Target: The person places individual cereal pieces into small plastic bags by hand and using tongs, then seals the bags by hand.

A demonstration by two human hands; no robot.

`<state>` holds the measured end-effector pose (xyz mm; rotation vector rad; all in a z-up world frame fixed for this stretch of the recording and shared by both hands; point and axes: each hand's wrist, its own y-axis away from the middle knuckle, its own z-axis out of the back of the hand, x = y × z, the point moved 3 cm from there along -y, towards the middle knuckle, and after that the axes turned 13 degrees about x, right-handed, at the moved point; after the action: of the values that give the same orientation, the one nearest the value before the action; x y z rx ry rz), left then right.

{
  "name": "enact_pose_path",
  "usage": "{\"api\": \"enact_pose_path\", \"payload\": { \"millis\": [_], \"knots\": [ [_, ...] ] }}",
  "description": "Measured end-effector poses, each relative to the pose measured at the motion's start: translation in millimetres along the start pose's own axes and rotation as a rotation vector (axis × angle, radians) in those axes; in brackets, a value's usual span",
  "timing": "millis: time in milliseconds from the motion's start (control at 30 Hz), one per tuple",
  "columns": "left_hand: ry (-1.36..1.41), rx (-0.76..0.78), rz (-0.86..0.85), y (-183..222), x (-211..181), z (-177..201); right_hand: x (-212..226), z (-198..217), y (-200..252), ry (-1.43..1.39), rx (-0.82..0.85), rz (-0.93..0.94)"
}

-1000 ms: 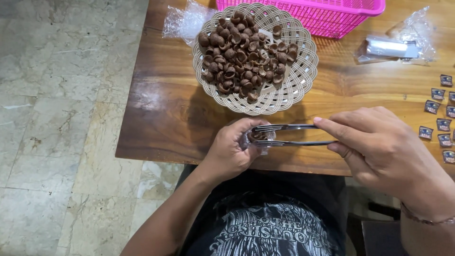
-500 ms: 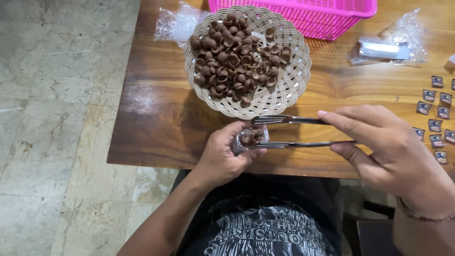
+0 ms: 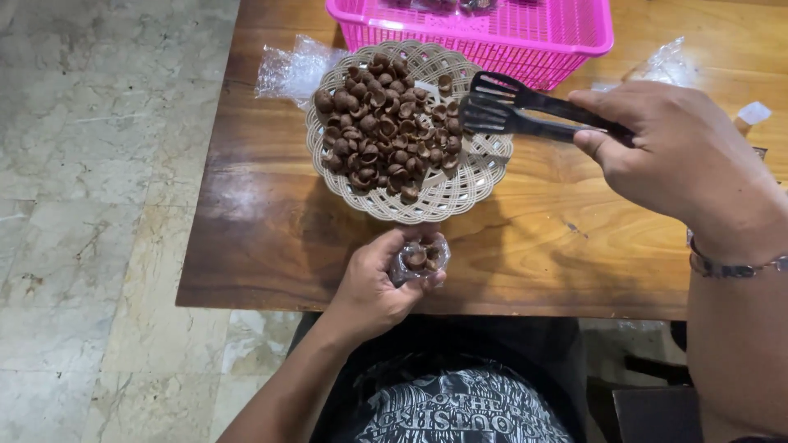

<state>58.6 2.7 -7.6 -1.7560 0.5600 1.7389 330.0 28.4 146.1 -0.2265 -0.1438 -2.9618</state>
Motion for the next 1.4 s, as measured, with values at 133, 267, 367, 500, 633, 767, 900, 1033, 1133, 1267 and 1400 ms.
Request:
{"api": "enact_pose_path", "payload": {
  "millis": [133,267,367,500,633,767,900,1033,1133,1267,1400],
  "knots": [
    [0.005,-0.003,-0.009,0,1,2,14,2,-4,0.007,0.127,-0.118],
    [0.013,0.008,0.048,-1,-2,5,25,1,-4,-0.102,0.179,-0.212],
    [-0.055,-0.009,0.062,-1,6,6,15,-8,-1,-0.17,0.123,-0.177],
    [-0.019,-0.017,0.061,-3,8,6,8,-12,5,-0.226,0.093,-0.152],
    [0.019,-0.002,0.05,-3,7,6,-7,-19,10,-0.248,-0.026,-0.025],
    [0.027,0.014,0.036,-2,4,6,-11,-23,14,-0.286,-0.008,-0.076],
    [0.011,0.02,0.004,-2,4,5,-4,-19,29,-0.317,-0.003,-0.012],
    [0.16,0.032,-0.007,-2,4,4,2,-23,46,-0.459,0.04,0.114],
    [0.207,0.036,0.007,-1,6,1,8,-23,53,-0.416,0.012,0.076],
    [0.056,0.035,-0.013,-3,0,4,-5,-27,39,-0.251,-0.142,0.124],
    [0.055,0.027,-0.058,-3,-4,5,4,-27,16,-0.112,-0.096,0.16]
  ]
}}
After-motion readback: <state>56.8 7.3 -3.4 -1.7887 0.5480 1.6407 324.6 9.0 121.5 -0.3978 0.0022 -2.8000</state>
